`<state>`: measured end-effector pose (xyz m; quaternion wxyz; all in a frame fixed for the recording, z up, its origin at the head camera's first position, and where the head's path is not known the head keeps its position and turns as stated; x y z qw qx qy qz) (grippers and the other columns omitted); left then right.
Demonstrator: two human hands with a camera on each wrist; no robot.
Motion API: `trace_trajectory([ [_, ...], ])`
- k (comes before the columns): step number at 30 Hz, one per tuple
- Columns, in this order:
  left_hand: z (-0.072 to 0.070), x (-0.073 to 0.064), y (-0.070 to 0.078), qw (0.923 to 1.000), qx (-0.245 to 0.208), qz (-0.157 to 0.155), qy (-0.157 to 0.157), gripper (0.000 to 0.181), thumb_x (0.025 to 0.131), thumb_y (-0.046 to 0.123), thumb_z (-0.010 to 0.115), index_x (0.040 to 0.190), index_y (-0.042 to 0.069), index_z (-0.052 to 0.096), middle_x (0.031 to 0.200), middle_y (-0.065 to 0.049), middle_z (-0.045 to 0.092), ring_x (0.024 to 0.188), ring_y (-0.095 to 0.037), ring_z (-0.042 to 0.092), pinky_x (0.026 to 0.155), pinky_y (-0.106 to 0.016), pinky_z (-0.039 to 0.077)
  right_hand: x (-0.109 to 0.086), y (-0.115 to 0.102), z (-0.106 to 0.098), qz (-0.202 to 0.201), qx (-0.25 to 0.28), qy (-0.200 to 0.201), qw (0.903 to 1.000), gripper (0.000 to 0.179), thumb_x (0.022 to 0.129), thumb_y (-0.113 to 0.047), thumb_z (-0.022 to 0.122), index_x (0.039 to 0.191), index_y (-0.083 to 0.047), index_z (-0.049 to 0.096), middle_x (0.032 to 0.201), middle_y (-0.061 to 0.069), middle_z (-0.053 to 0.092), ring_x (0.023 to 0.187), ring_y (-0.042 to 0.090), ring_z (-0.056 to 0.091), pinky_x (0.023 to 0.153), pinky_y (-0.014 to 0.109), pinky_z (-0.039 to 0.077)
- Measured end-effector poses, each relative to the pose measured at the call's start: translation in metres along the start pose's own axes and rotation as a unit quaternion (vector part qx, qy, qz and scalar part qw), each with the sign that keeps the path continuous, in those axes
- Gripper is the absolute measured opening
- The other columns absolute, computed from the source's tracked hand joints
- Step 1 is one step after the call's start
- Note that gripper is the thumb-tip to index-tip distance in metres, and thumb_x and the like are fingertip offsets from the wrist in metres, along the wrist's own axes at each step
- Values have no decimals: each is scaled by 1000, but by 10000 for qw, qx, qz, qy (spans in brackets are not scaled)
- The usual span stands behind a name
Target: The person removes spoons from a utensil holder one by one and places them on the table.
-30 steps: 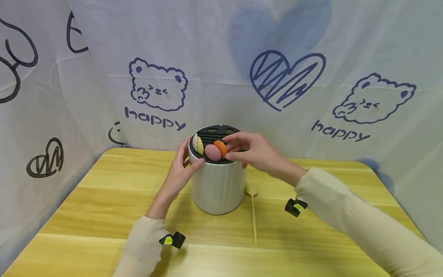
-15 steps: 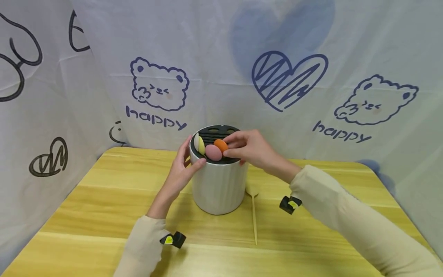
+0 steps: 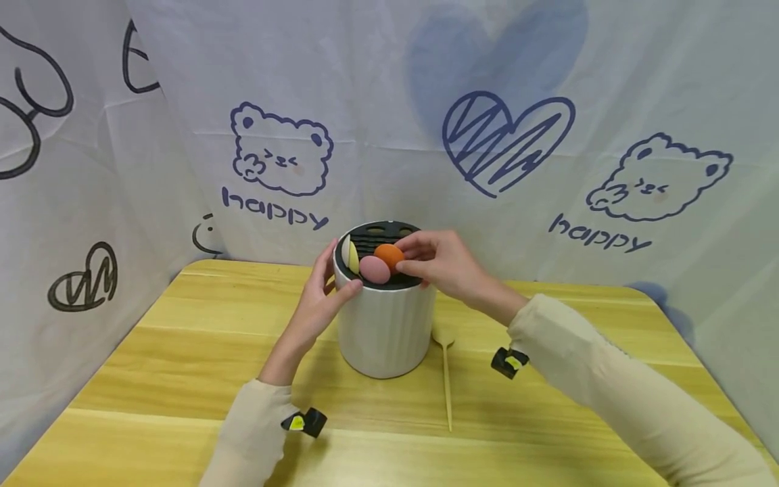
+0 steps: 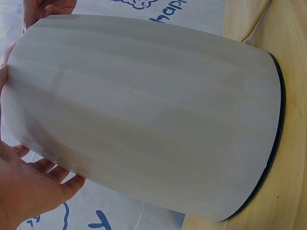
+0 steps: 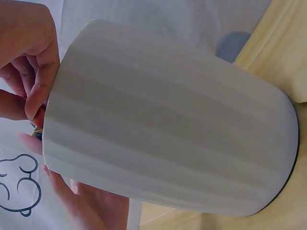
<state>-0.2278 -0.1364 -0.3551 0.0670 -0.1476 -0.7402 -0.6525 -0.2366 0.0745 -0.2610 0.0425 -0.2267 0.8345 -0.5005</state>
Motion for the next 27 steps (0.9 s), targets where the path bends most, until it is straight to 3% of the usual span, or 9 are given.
trace_trajectory([
  [19,0,1,-1,9999,-9,126,105,82,86,24,63,155,12,19,156,-11,25,140,-26,27,113,-48,24,4,-9,-13,-238,-108,355,9990,31,92,-4,63,123,-1,63,107,13,67,80,22,59,56,28,50],
  [27,0,2,0,9999,2,79,80,82,86,25,63,155,13,19,155,-11,25,140,-26,27,113,-48,24,5,-13,-20,-420,188,384,9982,35,91,1,62,126,-3,61,106,15,65,77,25,58,55,31,50],
])
Point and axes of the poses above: each hand's wrist, its own x-axis towards the middle knuckle, its own z-axis out of the palm, y = z × x, the point moved 2 cm from there along x, towards the middle knuckle
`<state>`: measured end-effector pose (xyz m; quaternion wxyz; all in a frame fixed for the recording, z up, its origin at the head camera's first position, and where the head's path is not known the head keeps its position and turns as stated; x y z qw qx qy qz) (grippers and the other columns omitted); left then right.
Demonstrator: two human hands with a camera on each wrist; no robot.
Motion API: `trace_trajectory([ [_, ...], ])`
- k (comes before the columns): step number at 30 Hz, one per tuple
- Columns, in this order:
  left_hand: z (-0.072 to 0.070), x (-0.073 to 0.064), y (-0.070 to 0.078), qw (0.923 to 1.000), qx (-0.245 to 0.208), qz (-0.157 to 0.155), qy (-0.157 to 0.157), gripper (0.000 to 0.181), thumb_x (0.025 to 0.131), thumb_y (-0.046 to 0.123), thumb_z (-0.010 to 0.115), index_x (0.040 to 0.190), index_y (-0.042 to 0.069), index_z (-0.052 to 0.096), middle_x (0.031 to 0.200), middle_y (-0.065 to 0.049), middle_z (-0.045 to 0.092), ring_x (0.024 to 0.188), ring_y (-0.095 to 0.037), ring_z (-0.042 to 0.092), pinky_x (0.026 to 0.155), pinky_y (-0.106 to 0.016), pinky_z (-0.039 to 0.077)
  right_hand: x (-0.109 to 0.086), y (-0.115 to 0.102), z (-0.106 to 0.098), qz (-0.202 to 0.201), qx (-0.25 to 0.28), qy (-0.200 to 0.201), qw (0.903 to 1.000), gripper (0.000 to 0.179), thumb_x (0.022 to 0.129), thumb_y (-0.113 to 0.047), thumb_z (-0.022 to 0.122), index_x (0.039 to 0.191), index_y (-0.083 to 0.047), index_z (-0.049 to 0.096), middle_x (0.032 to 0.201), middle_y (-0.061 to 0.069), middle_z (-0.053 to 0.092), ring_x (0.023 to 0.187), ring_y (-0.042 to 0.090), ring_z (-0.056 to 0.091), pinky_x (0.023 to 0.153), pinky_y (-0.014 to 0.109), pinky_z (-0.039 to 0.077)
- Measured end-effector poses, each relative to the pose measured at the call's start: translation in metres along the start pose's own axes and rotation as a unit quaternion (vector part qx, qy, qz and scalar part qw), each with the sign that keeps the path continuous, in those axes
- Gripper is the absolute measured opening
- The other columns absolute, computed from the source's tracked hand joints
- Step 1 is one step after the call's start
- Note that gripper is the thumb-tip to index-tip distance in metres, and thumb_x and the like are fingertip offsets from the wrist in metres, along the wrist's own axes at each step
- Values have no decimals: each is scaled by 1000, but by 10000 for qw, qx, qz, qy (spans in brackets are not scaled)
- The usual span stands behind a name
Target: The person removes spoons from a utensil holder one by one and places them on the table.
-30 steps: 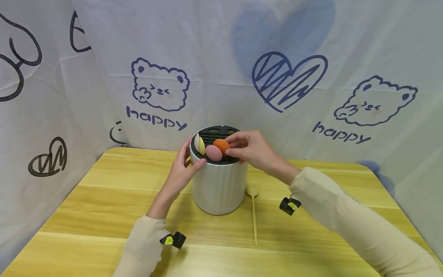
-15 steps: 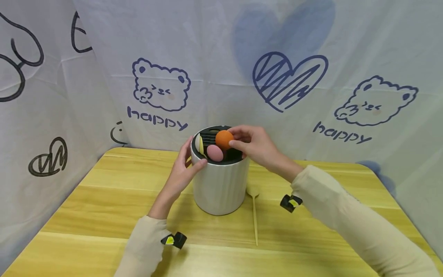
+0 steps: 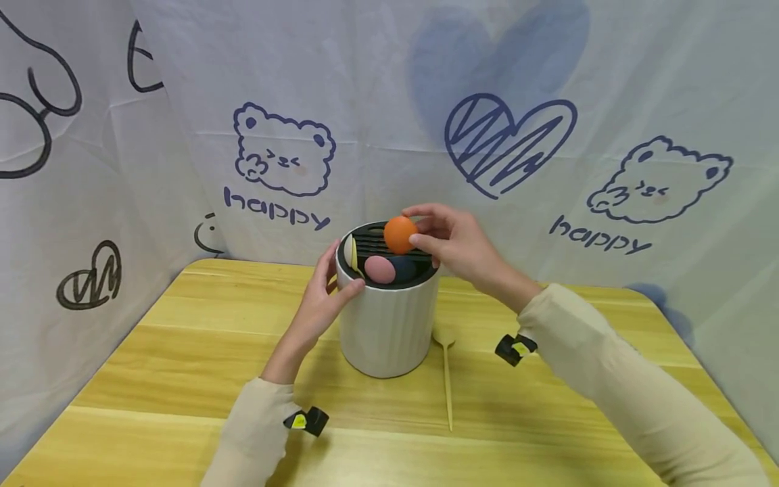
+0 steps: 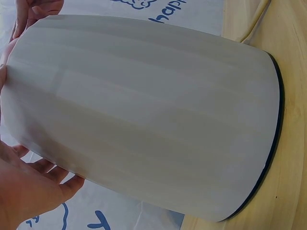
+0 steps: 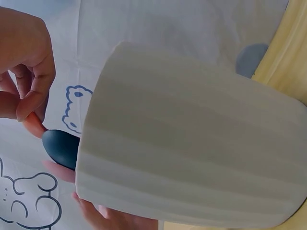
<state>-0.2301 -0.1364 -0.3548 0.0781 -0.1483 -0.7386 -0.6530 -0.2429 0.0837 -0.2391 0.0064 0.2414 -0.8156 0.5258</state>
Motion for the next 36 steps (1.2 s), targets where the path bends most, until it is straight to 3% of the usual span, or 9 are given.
trace_trajectory([
  [5,0,1,0,10000,16,3,-25,83,87,26,63,155,13,19,156,-10,24,140,-26,26,113,-48,24,0,-1,-4,-156,189,32,9997,35,92,2,61,127,-2,61,112,16,66,76,27,58,55,29,49],
  [10,1,1,-1,10000,21,-14,-25,83,87,27,63,155,14,18,156,-10,24,140,-25,26,113,-47,24,-1,-1,-4,-69,323,17,9995,38,91,3,62,129,-1,60,113,16,65,75,26,58,57,29,50],
  [16,1,0,0,10000,24,-28,-32,83,86,27,63,155,14,19,156,-11,24,140,-27,26,113,-48,24,0,1,-4,73,290,88,9995,48,83,7,68,129,-3,60,112,15,65,93,23,62,61,29,52],
  [26,1,0,0,10000,26,-49,-48,83,86,27,64,155,15,18,156,-11,24,140,-27,26,113,-48,24,4,-2,-11,-170,342,320,9988,53,79,10,69,129,-2,60,113,14,64,99,23,61,77,31,54],
  [30,1,0,0,10000,69,-55,-46,84,86,29,64,155,15,18,156,-11,24,140,-27,27,113,-48,24,7,-5,-14,-258,417,406,9980,53,79,11,69,130,-2,60,114,14,64,98,21,61,71,36,56],
  [36,0,0,-2,9999,84,-89,-28,84,87,32,64,155,15,18,156,-11,24,140,-27,26,113,-48,24,10,-10,-20,-566,444,550,9959,53,78,12,70,128,0,60,113,16,65,93,19,64,63,26,54],
])
Point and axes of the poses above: each hand's wrist, its own x-axis towards the middle knuckle, its own z-axis out of the palm, y = z × x, the point moved 2 cm from there along x, towards the middle knuckle
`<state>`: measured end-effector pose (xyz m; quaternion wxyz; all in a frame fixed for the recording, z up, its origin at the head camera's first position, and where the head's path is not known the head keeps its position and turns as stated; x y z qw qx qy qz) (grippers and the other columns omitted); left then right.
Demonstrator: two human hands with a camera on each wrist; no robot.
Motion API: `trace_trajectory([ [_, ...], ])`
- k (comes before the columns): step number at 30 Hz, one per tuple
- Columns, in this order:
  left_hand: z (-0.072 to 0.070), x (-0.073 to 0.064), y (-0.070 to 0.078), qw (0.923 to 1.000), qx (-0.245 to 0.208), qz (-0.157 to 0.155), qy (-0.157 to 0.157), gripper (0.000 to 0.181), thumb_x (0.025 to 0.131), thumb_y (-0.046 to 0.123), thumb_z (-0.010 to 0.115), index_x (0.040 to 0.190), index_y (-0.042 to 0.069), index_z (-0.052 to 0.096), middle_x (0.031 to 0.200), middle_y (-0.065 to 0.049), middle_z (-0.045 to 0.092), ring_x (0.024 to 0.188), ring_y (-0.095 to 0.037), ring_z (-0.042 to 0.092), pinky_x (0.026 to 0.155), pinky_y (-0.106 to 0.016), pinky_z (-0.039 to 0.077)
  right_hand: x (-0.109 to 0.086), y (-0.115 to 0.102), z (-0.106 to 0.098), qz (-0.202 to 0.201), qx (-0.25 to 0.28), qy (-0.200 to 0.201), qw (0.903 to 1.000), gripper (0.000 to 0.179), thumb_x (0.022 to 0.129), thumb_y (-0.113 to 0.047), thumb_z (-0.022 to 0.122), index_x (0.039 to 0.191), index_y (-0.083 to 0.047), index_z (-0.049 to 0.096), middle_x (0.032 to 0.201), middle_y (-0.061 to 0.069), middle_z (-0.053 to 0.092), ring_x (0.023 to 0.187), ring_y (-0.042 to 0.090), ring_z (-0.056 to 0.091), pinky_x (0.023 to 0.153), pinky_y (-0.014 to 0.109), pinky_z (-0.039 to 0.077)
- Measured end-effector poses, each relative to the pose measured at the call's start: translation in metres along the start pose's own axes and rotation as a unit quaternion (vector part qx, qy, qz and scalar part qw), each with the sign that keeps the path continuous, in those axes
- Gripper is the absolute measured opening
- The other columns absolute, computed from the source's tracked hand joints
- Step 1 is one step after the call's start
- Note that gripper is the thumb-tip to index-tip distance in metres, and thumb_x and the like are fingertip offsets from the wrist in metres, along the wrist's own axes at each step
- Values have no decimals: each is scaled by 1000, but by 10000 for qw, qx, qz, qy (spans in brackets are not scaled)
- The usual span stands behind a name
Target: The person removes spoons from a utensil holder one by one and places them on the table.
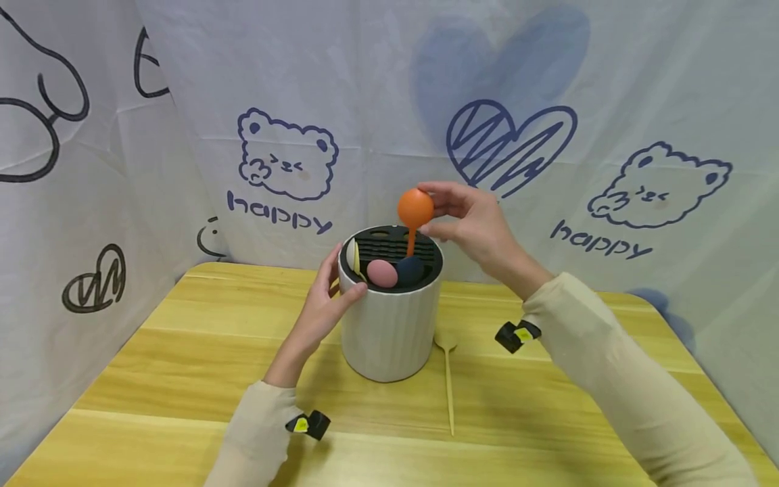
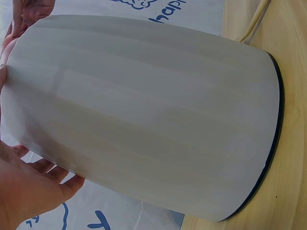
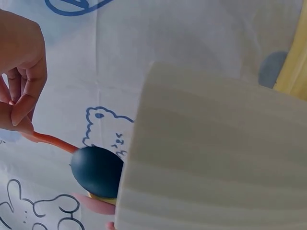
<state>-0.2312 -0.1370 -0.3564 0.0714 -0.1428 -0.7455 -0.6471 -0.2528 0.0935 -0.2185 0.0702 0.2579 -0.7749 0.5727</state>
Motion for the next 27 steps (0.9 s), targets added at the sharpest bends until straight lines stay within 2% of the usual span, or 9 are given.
trace_trajectory([
  [6,0,-1,-1,10000,14,-12,12,83,87,31,64,155,16,19,156,-10,24,140,-27,26,113,-48,24,3,-8,-8,-270,-111,120,9995,53,79,11,71,129,1,60,112,15,66,90,16,64,60,23,51],
  [14,0,-3,0,10000,17,15,6,81,88,28,63,155,16,19,156,-10,24,141,-27,25,113,-49,23,9,-30,-24,-581,208,547,9966,52,79,12,71,129,2,60,105,5,67,86,17,63,59,22,49],
  [17,1,-3,-1,10000,-15,54,22,82,87,28,63,155,15,19,155,-11,26,140,-27,26,113,-49,24,11,-41,-32,-654,530,719,9939,52,78,13,71,128,2,60,103,6,66,86,18,63,61,21,49],
  [23,2,-2,-2,9999,-31,112,6,83,87,29,64,155,15,19,155,-11,25,140,-26,26,113,-48,24,9,-56,-55,-824,1605,823,9801,51,78,18,67,126,2,62,107,13,66,88,22,62,62,21,49],
  [27,0,-2,-3,9999,-18,113,22,83,87,30,64,155,14,19,155,-11,25,140,-26,26,113,-48,24,6,-58,-62,-654,1603,752,9820,51,80,16,68,128,2,61,111,13,65,91,23,62,66,20,51],
])
Point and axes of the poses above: each hand's wrist, its own x-axis towards the middle knuckle, its own z-axis out of the palm, y = z × x, the point moved 2 cm from there along x, towards the middle knuckle
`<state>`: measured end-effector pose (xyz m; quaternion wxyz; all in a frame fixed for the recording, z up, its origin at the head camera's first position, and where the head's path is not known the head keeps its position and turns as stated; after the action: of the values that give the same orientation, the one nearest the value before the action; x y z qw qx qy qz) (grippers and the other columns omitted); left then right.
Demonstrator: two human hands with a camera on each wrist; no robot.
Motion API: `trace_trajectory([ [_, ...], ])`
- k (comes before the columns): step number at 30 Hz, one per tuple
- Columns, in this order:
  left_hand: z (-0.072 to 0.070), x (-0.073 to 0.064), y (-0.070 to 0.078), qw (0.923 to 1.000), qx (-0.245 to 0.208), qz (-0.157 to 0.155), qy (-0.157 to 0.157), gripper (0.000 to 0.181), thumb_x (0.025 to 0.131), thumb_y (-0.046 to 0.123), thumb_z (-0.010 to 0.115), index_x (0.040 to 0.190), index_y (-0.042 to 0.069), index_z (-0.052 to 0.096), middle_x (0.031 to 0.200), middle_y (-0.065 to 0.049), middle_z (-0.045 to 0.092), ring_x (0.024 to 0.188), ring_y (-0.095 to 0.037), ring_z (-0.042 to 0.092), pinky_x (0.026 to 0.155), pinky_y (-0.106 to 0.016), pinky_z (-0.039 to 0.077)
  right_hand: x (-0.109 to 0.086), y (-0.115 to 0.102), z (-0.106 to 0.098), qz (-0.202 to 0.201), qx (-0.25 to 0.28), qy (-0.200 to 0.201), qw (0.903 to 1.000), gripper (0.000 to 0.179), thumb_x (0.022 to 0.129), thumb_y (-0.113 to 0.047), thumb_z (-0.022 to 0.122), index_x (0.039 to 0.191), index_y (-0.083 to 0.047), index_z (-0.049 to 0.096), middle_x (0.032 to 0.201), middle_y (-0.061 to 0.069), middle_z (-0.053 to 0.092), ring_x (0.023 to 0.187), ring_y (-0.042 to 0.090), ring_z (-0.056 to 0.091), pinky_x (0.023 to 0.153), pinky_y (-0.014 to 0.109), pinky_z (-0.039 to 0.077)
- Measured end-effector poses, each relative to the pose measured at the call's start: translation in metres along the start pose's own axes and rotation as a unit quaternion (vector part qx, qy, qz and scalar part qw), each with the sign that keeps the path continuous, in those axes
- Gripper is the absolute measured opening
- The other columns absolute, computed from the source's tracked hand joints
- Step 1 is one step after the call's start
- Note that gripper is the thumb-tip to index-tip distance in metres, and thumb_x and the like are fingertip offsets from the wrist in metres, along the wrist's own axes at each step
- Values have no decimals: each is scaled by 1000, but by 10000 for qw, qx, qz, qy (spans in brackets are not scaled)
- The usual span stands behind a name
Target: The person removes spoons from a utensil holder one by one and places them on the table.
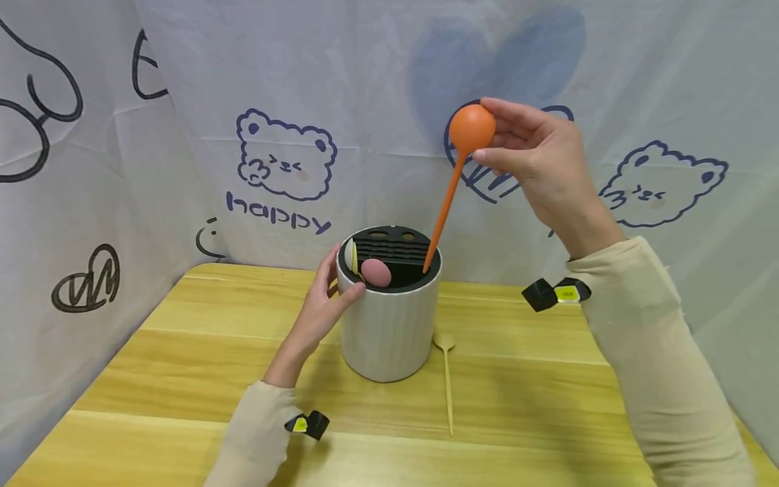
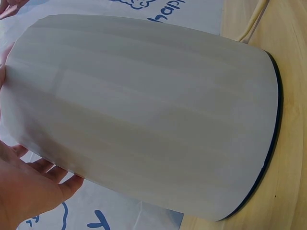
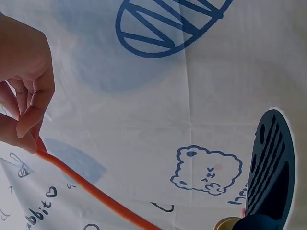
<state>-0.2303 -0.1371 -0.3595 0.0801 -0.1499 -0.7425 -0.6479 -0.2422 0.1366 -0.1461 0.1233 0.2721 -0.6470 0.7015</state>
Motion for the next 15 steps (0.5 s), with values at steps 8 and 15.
trace_trajectory([
  [8,0,2,-1,10000,5,34,-13,84,87,33,65,155,14,19,156,-11,25,140,-27,26,113,-49,24,-4,10,-3,508,16,-313,9982,50,82,14,67,130,1,59,110,12,66,84,20,62,66,21,52],
  [15,1,3,-2,10000,9,37,-11,82,88,30,64,155,14,19,155,-12,25,140,-27,26,113,-48,23,-9,27,-3,934,-28,-512,9943,53,81,14,67,132,3,56,107,10,67,84,19,63,65,22,53],
])
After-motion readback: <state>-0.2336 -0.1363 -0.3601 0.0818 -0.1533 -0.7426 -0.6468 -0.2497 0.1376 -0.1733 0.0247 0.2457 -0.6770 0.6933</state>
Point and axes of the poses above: each hand's wrist, its own x-axis towards the middle knuckle, its own z-axis out of the palm, y = z × x, the point moved 2 cm from there along x, towards the middle knuckle
